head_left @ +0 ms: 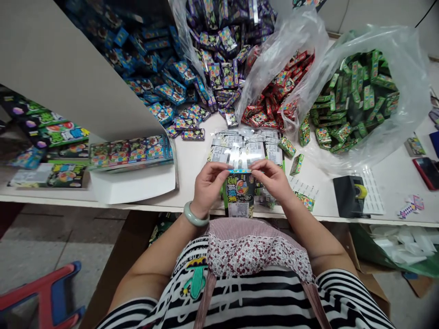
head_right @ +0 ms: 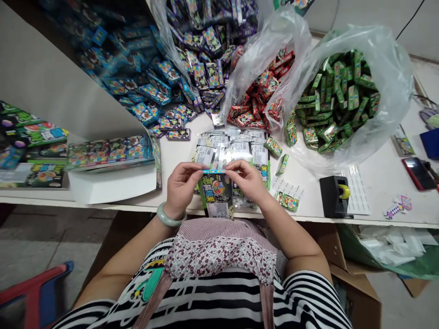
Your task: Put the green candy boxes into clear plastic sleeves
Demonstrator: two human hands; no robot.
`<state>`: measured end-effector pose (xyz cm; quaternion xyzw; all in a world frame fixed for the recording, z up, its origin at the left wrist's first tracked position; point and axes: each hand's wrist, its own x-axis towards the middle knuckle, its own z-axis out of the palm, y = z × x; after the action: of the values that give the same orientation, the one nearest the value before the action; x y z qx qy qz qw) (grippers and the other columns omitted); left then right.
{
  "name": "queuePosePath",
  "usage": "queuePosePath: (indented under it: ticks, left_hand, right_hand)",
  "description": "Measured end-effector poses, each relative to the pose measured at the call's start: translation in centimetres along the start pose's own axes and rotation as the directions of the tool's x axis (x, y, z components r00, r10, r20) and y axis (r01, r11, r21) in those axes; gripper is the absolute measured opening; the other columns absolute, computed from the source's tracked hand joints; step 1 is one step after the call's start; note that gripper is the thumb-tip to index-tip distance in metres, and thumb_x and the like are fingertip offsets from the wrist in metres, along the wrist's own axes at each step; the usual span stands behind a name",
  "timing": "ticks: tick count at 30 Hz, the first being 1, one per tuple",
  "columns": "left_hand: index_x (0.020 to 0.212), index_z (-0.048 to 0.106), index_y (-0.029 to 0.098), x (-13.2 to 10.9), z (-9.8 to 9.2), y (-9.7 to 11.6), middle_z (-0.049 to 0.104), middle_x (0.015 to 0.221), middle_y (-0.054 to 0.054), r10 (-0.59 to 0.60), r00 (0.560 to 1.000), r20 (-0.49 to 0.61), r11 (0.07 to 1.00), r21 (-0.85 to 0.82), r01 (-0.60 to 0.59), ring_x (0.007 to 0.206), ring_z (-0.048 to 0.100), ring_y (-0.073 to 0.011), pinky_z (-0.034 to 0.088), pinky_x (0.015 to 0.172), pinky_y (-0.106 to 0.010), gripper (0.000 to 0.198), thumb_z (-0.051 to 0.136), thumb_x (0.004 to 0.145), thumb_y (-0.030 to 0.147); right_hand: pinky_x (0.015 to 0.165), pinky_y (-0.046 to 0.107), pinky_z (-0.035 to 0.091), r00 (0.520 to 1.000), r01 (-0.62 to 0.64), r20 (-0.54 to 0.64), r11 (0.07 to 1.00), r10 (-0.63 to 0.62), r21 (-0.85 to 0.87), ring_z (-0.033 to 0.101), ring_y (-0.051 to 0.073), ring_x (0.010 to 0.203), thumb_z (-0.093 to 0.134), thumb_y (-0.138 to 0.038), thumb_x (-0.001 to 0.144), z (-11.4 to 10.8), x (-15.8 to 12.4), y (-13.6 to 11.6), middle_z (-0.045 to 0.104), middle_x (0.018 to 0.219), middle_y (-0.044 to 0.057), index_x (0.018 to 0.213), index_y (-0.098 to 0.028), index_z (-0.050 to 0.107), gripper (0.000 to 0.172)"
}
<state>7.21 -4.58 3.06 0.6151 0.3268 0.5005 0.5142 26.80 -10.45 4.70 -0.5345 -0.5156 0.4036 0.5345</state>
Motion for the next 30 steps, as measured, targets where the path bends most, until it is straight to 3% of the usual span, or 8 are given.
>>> queuePosePath:
  ticks: [3,8,14,16,18,23,27,30]
  left_hand:
    - [0.101,0.067,0.02,0.4,-0.1,0.6,0.074,0.09,-0.003,-0.04,0.999,0.017,0.999,-0.017,0.04,0.082,0.071,-0.0143,0.058,0.077,-0.029,0.019,0.071,0.085,0.03]
    - [0.082,0.07,0.019,0.6,-0.6,1.5,0.071,0.083,-0.003,-0.028,0.995,0.091,1.0,-0.011,0.029,0.081,0.068,-0.0148,0.056,0.074,-0.028,0.011,0.076,0.079,0.028]
    - [0.076,0.067,0.018,1.7,-0.4,2.6,0.067,0.075,-0.001,-0.172,0.981,0.095,0.985,0.013,0.171,0.07,0.061,-0.0123,0.05,0.065,-0.025,0.013,0.077,0.073,0.026]
    - [0.073,0.067,0.017,1.9,-0.6,2.8,0.066,0.073,-0.001,-0.152,0.979,0.135,0.988,0.011,0.152,0.069,0.06,-0.0121,0.05,0.065,-0.025,0.014,0.077,0.074,0.026]
    - [0.071,0.066,0.018,2.0,-1.2,2.9,0.066,0.073,-0.002,-0.088,0.973,0.215,0.996,-0.001,0.09,0.071,0.062,-0.0129,0.051,0.067,-0.026,0.016,0.076,0.078,0.028]
    - [0.08,0.071,0.02,1.7,-2.9,2.8,0.071,0.085,-0.006,0.035,0.933,0.357,0.998,0.031,-0.05,0.083,0.067,-0.0156,0.055,0.076,-0.031,0.012,0.07,0.087,0.03]
    - [0.08,0.068,0.019,1.9,-2.8,2.8,0.069,0.081,-0.004,0.02,0.934,0.357,0.998,0.053,-0.042,0.076,0.065,-0.0136,0.054,0.068,-0.028,0.014,0.07,0.087,0.031]
    - [0.075,0.065,0.018,2.2,-2.5,3.1,0.067,0.078,-0.004,0.027,0.929,0.369,0.997,0.062,-0.054,0.072,0.062,-0.0125,0.052,0.063,-0.025,0.018,0.07,0.086,0.032]
  right_hand:
    - [0.064,0.027,0.052,0.999,-0.043,0.022,0.999,0.043,-0.031,0.064,0.014,0.084,0.068,-0.032,0.082,-0.2,0.3,-0.8,0.068,0.092,0.002,0.1,-0.025,0.063,0.019]
    - [0.064,0.028,0.051,0.991,0.067,0.129,0.984,-0.045,-0.166,0.061,0.015,0.086,0.07,-0.033,0.08,0.0,0.4,-2.6,0.065,0.09,0.003,0.079,-0.023,0.061,0.014]
    - [0.054,0.027,0.045,0.958,-0.206,0.178,0.971,0.226,-0.124,0.054,0.009,0.058,0.071,-0.036,0.075,0.7,1.8,-3.5,0.062,0.074,-0.002,0.08,-0.021,0.058,0.02]
    - [0.053,0.026,0.045,0.946,-0.222,0.216,0.968,0.244,-0.119,0.055,0.009,0.057,0.069,-0.035,0.077,0.7,2.1,-3.8,0.061,0.072,-0.002,0.077,-0.02,0.057,0.019]
    - [0.054,0.025,0.046,0.946,-0.159,0.258,0.975,0.196,-0.158,0.057,0.009,0.059,0.067,-0.033,0.079,0.5,2.0,-4.2,0.061,0.073,-0.001,0.074,-0.02,0.057,0.017]
    - [0.063,0.027,0.05,0.947,0.16,0.317,0.939,-0.059,-0.305,0.061,0.013,0.078,0.063,-0.029,0.088,0.1,1.0,-4.6,0.065,0.084,0.002,0.079,-0.023,0.063,0.011]
    - [0.059,0.026,0.05,0.967,0.118,0.252,0.936,-0.033,-0.331,0.06,0.013,0.073,0.062,-0.029,0.088,0.4,0.8,-4.6,0.063,0.08,0.001,0.079,-0.022,0.062,0.011]
    - [0.058,0.025,0.048,0.961,0.121,0.276,0.93,-0.022,-0.347,0.059,0.013,0.072,0.063,-0.028,0.087,0.5,1.1,-5.1,0.062,0.078,0.001,0.075,-0.022,0.06,0.014]
